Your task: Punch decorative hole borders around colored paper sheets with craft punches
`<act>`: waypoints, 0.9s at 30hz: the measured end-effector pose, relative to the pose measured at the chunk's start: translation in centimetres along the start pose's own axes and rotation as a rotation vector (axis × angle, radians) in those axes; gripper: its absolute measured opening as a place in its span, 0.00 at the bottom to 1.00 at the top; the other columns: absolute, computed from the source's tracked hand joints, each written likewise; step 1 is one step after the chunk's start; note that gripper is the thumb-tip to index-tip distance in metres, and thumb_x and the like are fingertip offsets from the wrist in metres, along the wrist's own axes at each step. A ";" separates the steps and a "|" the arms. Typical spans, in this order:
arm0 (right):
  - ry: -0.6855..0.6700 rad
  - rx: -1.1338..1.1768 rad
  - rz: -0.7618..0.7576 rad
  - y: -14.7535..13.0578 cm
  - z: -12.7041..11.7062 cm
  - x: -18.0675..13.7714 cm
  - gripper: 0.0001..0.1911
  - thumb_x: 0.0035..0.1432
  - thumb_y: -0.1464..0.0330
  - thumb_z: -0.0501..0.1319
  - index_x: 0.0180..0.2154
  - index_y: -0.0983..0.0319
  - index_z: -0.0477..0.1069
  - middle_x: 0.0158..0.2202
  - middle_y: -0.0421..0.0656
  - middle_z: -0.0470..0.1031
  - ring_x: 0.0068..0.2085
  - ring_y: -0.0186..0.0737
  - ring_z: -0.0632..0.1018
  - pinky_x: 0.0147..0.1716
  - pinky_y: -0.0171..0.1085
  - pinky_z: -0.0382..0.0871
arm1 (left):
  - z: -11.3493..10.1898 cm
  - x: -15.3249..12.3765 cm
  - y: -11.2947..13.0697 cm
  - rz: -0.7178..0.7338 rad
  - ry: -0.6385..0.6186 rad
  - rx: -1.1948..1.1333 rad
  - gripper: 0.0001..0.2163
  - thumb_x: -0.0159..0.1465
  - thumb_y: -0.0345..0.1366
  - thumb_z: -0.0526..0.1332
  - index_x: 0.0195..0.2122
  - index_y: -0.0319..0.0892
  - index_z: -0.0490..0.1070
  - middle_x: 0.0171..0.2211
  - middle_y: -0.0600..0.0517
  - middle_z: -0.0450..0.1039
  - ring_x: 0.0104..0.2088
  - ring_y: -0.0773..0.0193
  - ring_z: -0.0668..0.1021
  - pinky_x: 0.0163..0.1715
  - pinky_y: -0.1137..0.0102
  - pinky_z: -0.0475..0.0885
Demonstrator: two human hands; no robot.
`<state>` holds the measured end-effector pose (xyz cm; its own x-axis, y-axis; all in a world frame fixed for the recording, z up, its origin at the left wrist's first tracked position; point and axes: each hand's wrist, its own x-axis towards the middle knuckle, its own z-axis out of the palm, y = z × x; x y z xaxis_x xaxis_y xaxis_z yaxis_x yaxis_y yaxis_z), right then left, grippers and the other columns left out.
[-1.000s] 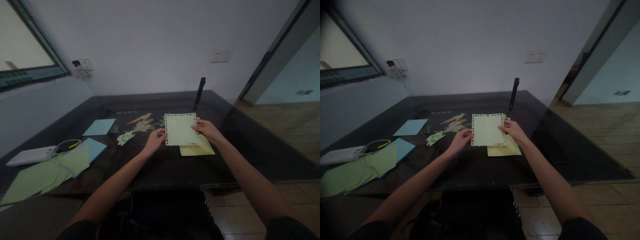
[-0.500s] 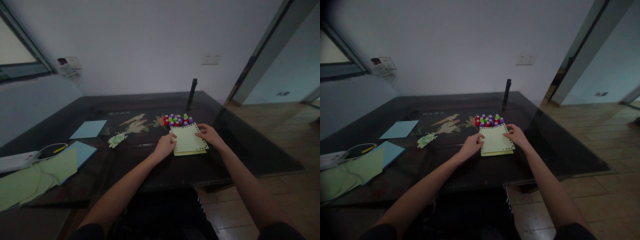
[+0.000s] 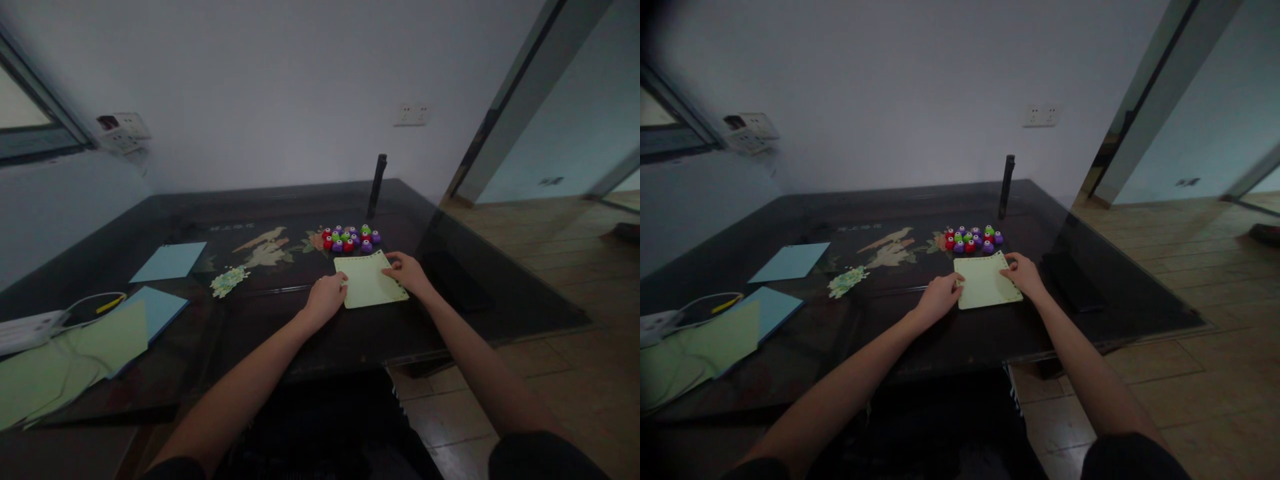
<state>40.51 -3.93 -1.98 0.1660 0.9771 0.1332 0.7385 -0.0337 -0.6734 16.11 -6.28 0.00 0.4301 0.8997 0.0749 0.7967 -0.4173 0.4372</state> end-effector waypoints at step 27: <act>-0.038 0.056 0.049 0.1 -0.1 0.0 0.08 0.47 0.64 0.61 0.28 0.63 0.69 0.22 0.40 0.72 0.22 0.34 0.70 0.22 0.32 0.60 | 0.3 -0.4 -0.1 0.059 0.009 -0.035 0.14 0.61 0.32 0.53 0.48 0.42 0.68 0.31 0.49 0.76 0.34 0.60 0.77 0.38 0.68 0.68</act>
<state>40.62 -3.93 -2.02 0.1752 0.9818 0.0727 0.6923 -0.0704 -0.7181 16.00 -6.64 -0.29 0.4715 0.8750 0.1095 0.7550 -0.4647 0.4626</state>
